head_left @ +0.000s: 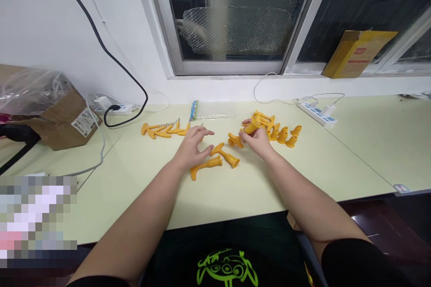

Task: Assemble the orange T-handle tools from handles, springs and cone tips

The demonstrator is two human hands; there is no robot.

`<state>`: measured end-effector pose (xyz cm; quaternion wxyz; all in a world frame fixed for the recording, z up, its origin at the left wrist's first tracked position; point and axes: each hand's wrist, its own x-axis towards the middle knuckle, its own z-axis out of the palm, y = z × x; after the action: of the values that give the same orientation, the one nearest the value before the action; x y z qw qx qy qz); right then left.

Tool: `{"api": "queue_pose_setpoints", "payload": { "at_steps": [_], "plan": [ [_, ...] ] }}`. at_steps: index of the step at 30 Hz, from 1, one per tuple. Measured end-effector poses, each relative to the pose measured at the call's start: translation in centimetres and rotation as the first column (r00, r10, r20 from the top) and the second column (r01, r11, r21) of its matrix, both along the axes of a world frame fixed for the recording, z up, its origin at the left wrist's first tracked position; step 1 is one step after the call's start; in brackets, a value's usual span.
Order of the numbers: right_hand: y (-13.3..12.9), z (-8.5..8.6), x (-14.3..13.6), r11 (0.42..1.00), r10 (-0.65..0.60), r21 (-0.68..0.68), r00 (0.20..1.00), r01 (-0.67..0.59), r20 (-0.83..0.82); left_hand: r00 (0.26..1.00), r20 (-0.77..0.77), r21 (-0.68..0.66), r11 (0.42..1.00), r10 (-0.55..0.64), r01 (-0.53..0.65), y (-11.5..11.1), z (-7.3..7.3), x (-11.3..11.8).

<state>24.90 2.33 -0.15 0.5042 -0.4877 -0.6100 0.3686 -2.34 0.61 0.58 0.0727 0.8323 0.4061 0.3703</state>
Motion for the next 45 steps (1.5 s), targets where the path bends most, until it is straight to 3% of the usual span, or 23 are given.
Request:
{"api": "queue_pose_setpoints", "payload": {
  "at_steps": [3,5,9,13,15,19,24,26,29,32,35,37,40,45],
  "plan": [
    [-0.9,0.3,-1.4,0.963,0.189,-0.103,0.893,-0.251,-0.409,0.986,0.002,-0.051,0.985,-0.166,0.166,-0.8,0.1,1.3],
    [-1.2,0.3,-2.3,0.910,0.210,-0.180,0.789,-0.374,-0.578,0.976,-0.001,-0.078,0.973,-0.218,0.218,-0.9,-0.1,1.9],
    [-1.2,0.1,-3.1,0.813,0.151,-0.299,0.677,-0.500,-0.720,0.977,0.001,-0.051,0.976,-0.212,0.212,-0.4,-0.7,2.0],
    [-0.9,0.1,-2.6,0.771,0.120,-0.361,0.676,-0.524,-0.727,0.980,0.075,-0.036,0.982,-0.183,0.186,-0.2,-0.7,1.6],
    [-0.7,-0.1,-2.2,0.792,0.123,-0.367,0.717,-0.488,-0.686,0.982,0.133,-0.082,0.986,-0.135,0.146,-0.3,-0.7,1.6],
    [-0.5,-0.4,-1.8,0.889,0.185,-0.274,0.835,-0.367,-0.518,0.945,0.324,-0.223,0.969,-0.031,0.108,-0.4,-1.0,1.9],
    [-0.9,-0.7,-1.8,0.958,0.288,0.018,0.956,-0.287,-0.054,0.799,0.597,-0.388,0.895,0.064,0.218,0.0,-1.0,1.8],
    [-1.0,-0.7,-1.8,0.948,0.248,0.160,0.954,-0.274,0.167,0.777,0.620,-0.454,0.858,0.111,0.240,0.2,-0.8,1.6],
    [-1.0,-0.5,-1.7,0.877,0.194,0.352,0.912,-0.326,0.361,0.770,0.603,-0.593,0.762,0.208,0.259,0.6,-0.5,1.2],
    [-1.0,-0.1,-1.4,0.810,0.133,0.485,0.909,-0.330,0.395,0.700,0.626,-0.696,0.652,0.345,0.300,0.9,-0.3,0.6],
    [-0.9,0.1,-1.0,0.812,0.061,0.527,0.935,-0.250,0.349,0.630,0.679,-0.699,0.592,0.376,0.401,1.1,0.1,-0.3],
    [-0.8,0.1,-0.7,0.836,0.026,0.510,0.942,-0.204,0.334,0.614,0.705,-0.674,0.603,0.354,0.426,1.1,0.5,-0.8],
    [-0.5,0.3,-0.2,0.861,-0.032,0.485,0.937,-0.151,0.347,0.602,0.703,-0.657,0.669,0.378,0.347,1.2,0.8,-1.4],
    [0.1,0.7,1.6,0.929,-0.177,0.370,0.857,-0.017,0.484,0.583,0.604,-0.662,0.749,0.543,-0.012,3.1,-0.2,-3.6]
  ]
}}
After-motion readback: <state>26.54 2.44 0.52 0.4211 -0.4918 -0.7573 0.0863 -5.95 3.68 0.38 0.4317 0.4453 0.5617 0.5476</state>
